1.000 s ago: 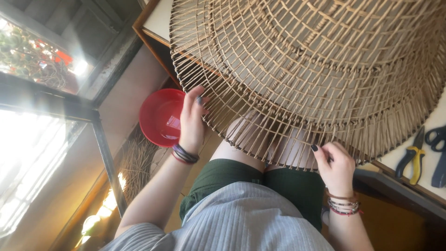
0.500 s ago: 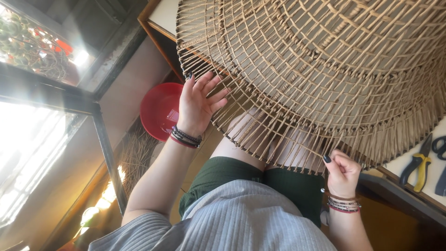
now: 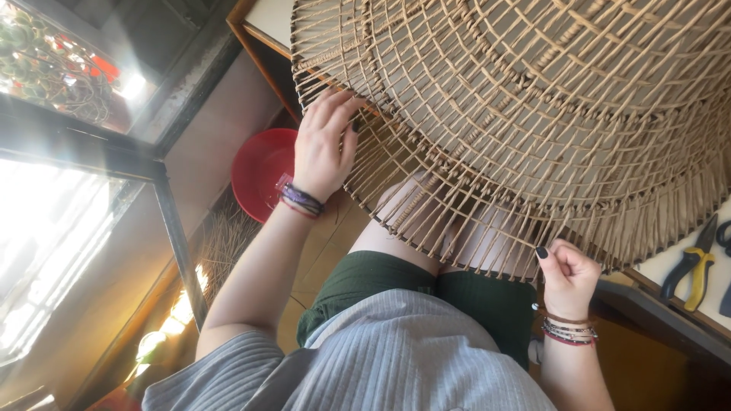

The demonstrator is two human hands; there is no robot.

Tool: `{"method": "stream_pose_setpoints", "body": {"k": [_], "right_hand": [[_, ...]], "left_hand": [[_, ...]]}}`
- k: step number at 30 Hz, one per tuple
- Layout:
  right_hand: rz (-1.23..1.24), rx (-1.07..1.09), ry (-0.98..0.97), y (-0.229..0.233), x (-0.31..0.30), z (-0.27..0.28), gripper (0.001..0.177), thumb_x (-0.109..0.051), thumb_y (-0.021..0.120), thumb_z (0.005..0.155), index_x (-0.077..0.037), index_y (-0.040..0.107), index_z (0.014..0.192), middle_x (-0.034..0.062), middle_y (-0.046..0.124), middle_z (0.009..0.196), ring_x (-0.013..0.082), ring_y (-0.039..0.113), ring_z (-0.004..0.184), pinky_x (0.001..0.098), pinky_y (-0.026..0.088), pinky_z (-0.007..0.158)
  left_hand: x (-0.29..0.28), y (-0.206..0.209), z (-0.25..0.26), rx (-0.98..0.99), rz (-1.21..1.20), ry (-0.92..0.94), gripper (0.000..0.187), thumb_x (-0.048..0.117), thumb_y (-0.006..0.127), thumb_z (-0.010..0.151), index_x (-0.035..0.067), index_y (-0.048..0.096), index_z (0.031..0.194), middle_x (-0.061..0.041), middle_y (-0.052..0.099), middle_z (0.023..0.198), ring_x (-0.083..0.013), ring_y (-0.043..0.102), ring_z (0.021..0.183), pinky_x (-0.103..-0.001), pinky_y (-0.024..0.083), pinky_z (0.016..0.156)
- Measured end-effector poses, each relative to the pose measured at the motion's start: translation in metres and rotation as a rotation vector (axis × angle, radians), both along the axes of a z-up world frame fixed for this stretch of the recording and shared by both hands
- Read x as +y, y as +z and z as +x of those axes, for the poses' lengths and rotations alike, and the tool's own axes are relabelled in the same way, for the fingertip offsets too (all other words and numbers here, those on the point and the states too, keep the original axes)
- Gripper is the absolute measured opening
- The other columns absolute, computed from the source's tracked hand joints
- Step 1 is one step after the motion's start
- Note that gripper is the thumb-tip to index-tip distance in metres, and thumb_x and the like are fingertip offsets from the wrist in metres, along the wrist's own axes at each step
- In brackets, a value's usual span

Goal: The person weaves a large wicker object by hand and uses pliers to trim protruding strands.

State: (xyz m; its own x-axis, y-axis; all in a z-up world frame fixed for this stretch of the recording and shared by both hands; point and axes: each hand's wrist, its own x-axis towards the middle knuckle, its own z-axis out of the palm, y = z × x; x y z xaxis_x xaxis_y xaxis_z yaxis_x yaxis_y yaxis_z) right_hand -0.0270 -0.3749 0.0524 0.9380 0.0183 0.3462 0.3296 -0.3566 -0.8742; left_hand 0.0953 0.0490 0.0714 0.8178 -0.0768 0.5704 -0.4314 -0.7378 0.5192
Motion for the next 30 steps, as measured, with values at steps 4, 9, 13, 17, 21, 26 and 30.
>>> {"method": "stream_pose_setpoints", "body": {"k": [4, 9, 13, 17, 21, 26, 30], "right_hand": [[-0.014, 0.0, 0.02, 0.005, 0.002, 0.0, 0.058, -0.003, 0.065, 0.094, -0.013, 0.024, 0.054, 0.001, 0.032, 0.051, 0.0087, 0.028, 0.053, 0.0261, 0.023, 0.051], [-0.01, -0.004, 0.018, 0.006, 0.003, -0.001, 0.06, -0.005, 0.065, 0.096, -0.014, 0.022, 0.056, 0.0007, 0.031, 0.052, 0.0106, 0.027, 0.052, 0.0263, 0.023, 0.052], [-0.017, 0.014, 0.01, 0.007, 0.002, 0.0, 0.059, -0.005, 0.065, 0.097, -0.015, 0.022, 0.057, 0.0007, 0.032, 0.052, 0.0103, 0.028, 0.053, 0.0264, 0.024, 0.052], [-0.025, 0.04, 0.02, 0.005, -0.002, 0.003, 0.06, -0.006, 0.066, 0.096, -0.015, 0.021, 0.058, -0.0029, 0.031, 0.052, 0.0069, 0.032, 0.053, 0.0233, 0.024, 0.052], [-0.003, 0.05, -0.01, 0.008, 0.005, 0.002, 0.06, -0.004, 0.065, 0.096, -0.017, 0.021, 0.057, -0.006, 0.027, 0.051, 0.0052, 0.029, 0.052, 0.0221, 0.022, 0.052], [0.09, 0.028, -0.189, -0.029, -0.002, -0.003, 0.05, -0.003, 0.069, 0.1, -0.013, 0.038, 0.063, -0.006, 0.034, 0.051, 0.0017, 0.032, 0.057, 0.0203, 0.029, 0.055], [0.248, 0.041, -0.373, -0.071, -0.021, -0.007, 0.029, 0.001, 0.073, 0.102, -0.006, 0.059, 0.076, -0.0004, 0.045, 0.05, 0.0029, 0.044, 0.055, 0.0197, 0.04, 0.058]], "left_hand": [[0.012, -0.047, 0.01, -0.02, 0.186, -0.039, 0.046, 0.019, 0.058, 0.1, 0.015, 0.059, 0.145, -0.01, 0.056, 0.149, -0.0314, 0.043, 0.146, -0.055, 0.021, 0.121], [0.024, -0.055, 0.009, -0.005, 0.103, -0.154, 0.051, 0.043, 0.043, 0.109, 0.018, 0.053, 0.153, -0.009, 0.05, 0.157, -0.0314, 0.04, 0.149, -0.058, 0.014, 0.121], [0.02, -0.054, 0.005, 0.002, 0.13, -0.162, 0.054, 0.045, 0.042, 0.11, 0.017, 0.052, 0.154, -0.012, 0.049, 0.158, -0.0341, 0.038, 0.15, -0.061, 0.016, 0.12], [-0.016, -0.06, -0.017, -0.154, 0.169, -0.278, 0.058, 0.056, 0.042, 0.106, 0.019, 0.06, 0.146, -0.016, 0.049, 0.155, -0.0349, 0.041, 0.147, -0.057, 0.019, 0.121], [-0.028, -0.072, -0.025, -0.223, 0.141, -0.309, 0.054, 0.059, 0.05, 0.101, 0.025, 0.067, 0.14, -0.015, 0.055, 0.15, -0.0357, 0.047, 0.144, -0.053, 0.027, 0.12], [-0.026, -0.063, -0.024, -0.307, 0.141, -0.35, 0.043, 0.053, 0.051, 0.104, 0.03, 0.072, 0.133, -0.012, 0.06, 0.146, -0.0394, 0.046, 0.144, -0.057, 0.027, 0.118], [-0.027, -0.067, -0.025, -0.302, 0.16, -0.342, 0.042, 0.051, 0.051, 0.104, 0.031, 0.071, 0.135, -0.01, 0.061, 0.147, -0.0404, 0.044, 0.144, -0.06, 0.027, 0.117]]}}
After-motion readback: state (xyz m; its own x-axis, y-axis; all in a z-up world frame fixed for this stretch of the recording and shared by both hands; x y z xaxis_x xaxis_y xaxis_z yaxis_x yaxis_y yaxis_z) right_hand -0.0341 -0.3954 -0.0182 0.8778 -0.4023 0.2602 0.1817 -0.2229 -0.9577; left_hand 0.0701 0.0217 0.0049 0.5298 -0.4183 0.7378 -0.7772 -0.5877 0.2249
